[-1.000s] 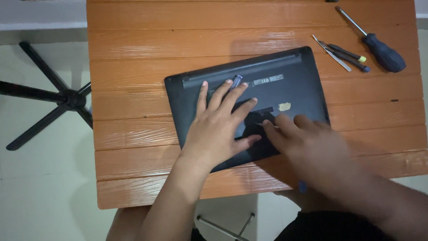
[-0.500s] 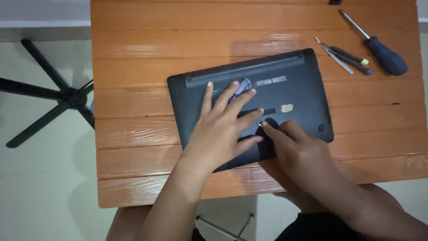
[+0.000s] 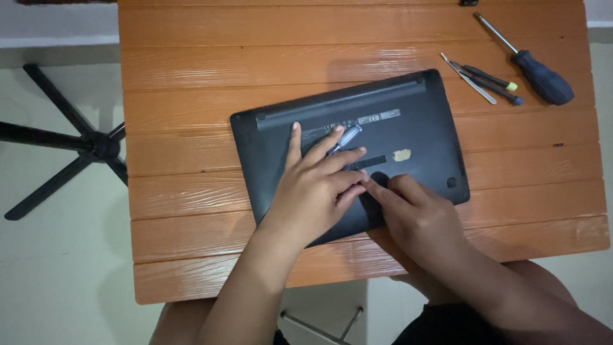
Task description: Removing screws from the bottom of a laptop and prying the case open using a screwdriver.
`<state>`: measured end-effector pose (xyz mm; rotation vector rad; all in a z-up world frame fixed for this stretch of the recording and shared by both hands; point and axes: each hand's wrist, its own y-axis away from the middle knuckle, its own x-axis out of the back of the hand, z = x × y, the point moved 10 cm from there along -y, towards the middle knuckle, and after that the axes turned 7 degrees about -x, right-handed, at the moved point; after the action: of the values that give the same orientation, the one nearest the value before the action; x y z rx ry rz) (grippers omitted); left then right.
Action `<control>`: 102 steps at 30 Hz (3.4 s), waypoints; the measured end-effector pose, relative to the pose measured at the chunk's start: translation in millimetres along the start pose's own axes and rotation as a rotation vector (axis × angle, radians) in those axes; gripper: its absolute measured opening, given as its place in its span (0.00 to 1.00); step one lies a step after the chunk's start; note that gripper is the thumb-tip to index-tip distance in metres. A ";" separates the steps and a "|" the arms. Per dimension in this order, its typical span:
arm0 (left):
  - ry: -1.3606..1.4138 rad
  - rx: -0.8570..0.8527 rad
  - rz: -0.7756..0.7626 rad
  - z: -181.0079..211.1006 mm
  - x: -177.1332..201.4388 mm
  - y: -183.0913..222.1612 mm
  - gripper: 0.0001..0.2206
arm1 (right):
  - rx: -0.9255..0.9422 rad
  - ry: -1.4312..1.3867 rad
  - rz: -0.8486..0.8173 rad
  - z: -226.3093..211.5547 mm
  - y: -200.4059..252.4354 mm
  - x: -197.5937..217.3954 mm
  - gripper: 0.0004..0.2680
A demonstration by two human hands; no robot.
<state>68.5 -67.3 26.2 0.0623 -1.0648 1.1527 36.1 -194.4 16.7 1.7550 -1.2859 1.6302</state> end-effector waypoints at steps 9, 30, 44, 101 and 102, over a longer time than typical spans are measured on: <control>-0.021 -0.035 0.019 -0.7 -2.4 2.4 0.04 | 0.033 -0.076 -0.023 -7.6 -5.5 5.6 0.14; -0.041 -0.034 0.009 3.4 -0.2 1.2 0.03 | -0.727 -0.408 -0.024 102.6 6.7 10.6 0.04; -0.263 0.058 -0.081 1.9 -20.6 -5.5 0.34 | -0.135 -0.216 -0.076 57.9 -28.0 41.4 0.07; -0.208 0.047 -0.036 6.6 -11.3 -7.6 0.19 | 0.322 -0.126 -0.194 20.5 -53.8 -3.0 0.03; -0.200 0.032 -0.020 8.2 -10.0 -7.6 0.15 | 0.342 -0.126 -0.169 20.4 -52.9 -2.4 0.03</control>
<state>69.0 -82.3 27.1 0.2167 -1.2197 1.1627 91.3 -184.5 24.6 2.1331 -0.9176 1.7434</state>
